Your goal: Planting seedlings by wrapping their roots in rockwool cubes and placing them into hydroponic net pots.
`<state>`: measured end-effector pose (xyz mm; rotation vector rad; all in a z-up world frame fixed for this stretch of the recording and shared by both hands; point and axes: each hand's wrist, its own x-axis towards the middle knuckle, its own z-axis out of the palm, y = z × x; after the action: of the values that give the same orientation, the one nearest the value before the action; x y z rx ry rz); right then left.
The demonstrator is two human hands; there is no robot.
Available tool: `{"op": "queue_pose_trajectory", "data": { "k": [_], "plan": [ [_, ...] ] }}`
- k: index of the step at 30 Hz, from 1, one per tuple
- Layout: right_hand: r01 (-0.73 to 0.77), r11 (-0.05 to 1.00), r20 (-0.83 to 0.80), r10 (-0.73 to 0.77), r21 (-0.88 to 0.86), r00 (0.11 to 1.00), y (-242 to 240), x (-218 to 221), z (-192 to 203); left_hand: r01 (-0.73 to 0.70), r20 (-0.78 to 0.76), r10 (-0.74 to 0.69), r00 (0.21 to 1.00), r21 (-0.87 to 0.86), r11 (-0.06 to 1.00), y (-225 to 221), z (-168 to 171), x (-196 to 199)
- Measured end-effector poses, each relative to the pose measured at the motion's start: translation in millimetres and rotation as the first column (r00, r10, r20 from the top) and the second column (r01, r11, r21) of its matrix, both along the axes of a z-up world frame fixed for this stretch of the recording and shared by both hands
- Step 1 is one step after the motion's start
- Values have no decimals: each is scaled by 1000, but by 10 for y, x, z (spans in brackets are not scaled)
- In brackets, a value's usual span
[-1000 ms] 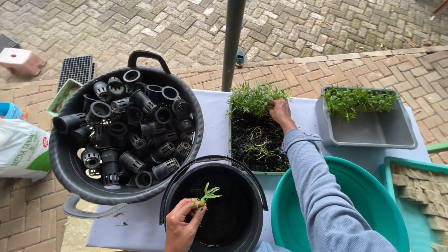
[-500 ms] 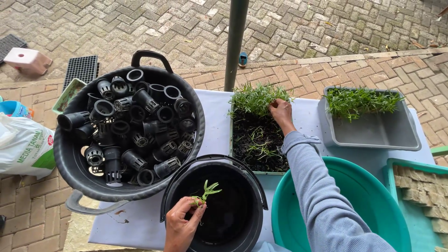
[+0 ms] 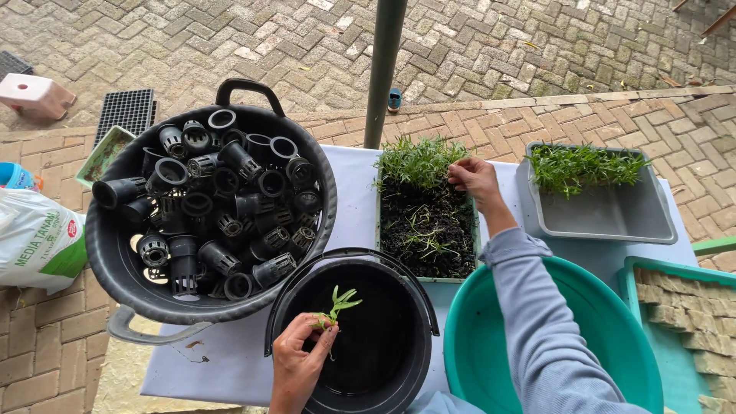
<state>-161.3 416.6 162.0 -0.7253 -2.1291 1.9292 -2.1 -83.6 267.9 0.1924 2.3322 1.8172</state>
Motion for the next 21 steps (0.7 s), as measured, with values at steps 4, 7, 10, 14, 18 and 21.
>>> {"op": "queue_pose_trajectory", "data": {
  "k": [4, 7, 10, 14, 18, 21],
  "plan": [
    [-176, 976, -82, 167, -129, 983, -10, 341, 221, -14, 36, 13, 999, 14, 1000, -3, 74, -6],
    [-226, 973, 53, 223, 52, 973, 45, 468, -99, -1, -21, 1, 1000, 17, 1000, -8, 68, 17],
    [-449, 652, 425, 209, 611, 881, -79, 524, -54, 8, -93, -5, 996, 35, 999, -22, 59, 9],
    [-375, 852, 315, 267, 365, 911, -128, 601, -124, 16, -62, -14, 998, 32, 999, -36, 82, 46],
    [-326, 945, 202, 326, -34, 923, -218, 682, 4, 11, -72, -6, 997, 78, 997, -41, 106, 19],
    [-412, 629, 490, 55, 660, 870, -392, 713, 238, 4, -74, 3, 997, 103, 995, -49, 102, 44]
  ]
}}
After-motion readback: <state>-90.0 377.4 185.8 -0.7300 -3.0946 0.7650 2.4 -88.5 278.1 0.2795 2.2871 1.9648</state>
